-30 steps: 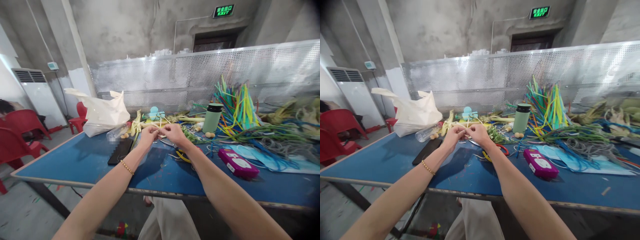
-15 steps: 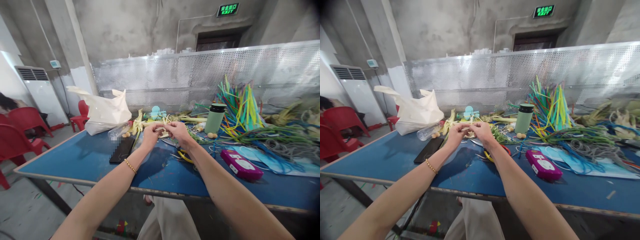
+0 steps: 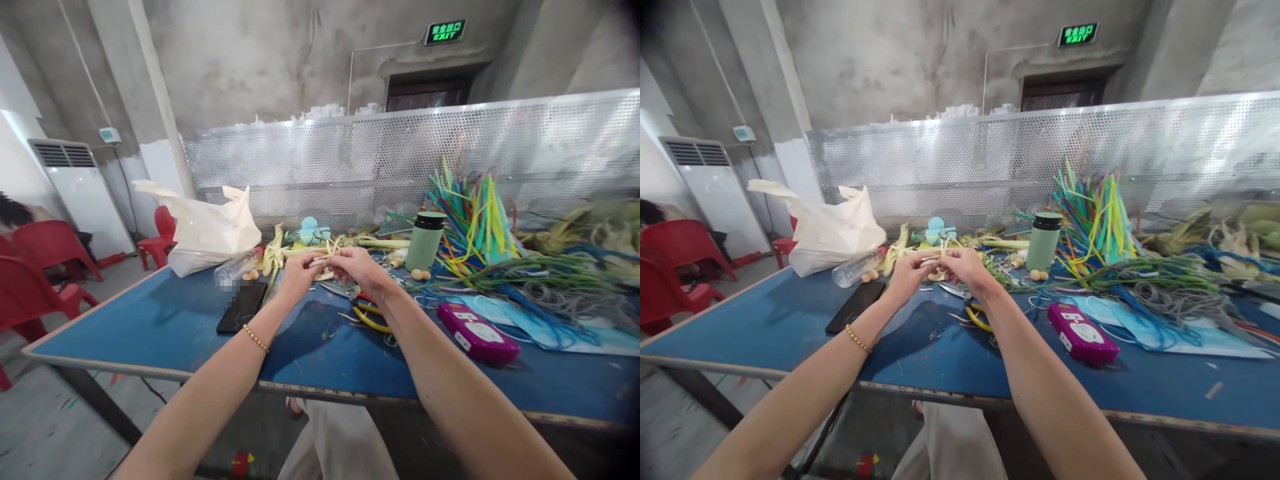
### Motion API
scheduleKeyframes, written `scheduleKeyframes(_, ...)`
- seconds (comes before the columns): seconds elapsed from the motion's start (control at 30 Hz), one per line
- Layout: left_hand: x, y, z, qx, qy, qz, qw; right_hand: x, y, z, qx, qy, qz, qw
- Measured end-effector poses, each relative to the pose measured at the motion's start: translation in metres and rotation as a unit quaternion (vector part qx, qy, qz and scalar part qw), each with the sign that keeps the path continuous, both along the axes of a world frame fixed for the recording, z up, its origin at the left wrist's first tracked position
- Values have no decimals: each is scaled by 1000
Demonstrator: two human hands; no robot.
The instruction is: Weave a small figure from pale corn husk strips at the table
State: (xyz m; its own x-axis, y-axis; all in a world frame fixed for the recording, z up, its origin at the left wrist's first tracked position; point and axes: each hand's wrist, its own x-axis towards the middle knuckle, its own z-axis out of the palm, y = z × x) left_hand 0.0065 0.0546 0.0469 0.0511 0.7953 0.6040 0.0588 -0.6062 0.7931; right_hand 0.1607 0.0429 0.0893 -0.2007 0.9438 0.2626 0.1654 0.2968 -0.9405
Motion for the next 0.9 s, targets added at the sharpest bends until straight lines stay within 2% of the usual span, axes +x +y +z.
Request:
scheduleKeyframes(0.13, 1, -1, 0, -3, 10, 15, 1000, -3, 0, -1, -2, 28, -19, 999)
scheduleKeyframes(0.27, 1, -1, 0, 41, 39, 48, 997, -2, 3, -4, 15, 41, -10, 999)
scheduleKeyframes(0.37, 1, 3, -3, 34, 47, 50, 997, 0, 8, -6, 100, -53, -40, 993)
scheduleKeyframes(0.47, 1, 8, -9, -20, 51, 25, 998, 2, 12, -9, 218, -191, -114, 950)
scheduleKeyframes(0.57, 2, 10, -11, -35, 22, -13, 999, 1, 15, -12, 258, -237, -126, 928)
scheduleKeyframes(0.67, 3, 9, -7, -30, -4, -39, 999, 0, 15, -12, 233, -201, -112, 945)
scheduleKeyframes(0.8, 3, 5, -3, -26, 4, -38, 999, -2, 9, -11, 114, -109, -40, 987)
scheduleKeyframes(0.9, 4, 1, -1, -45, -15, -52, 998, -3, 4, -8, 51, -41, 9, 998)
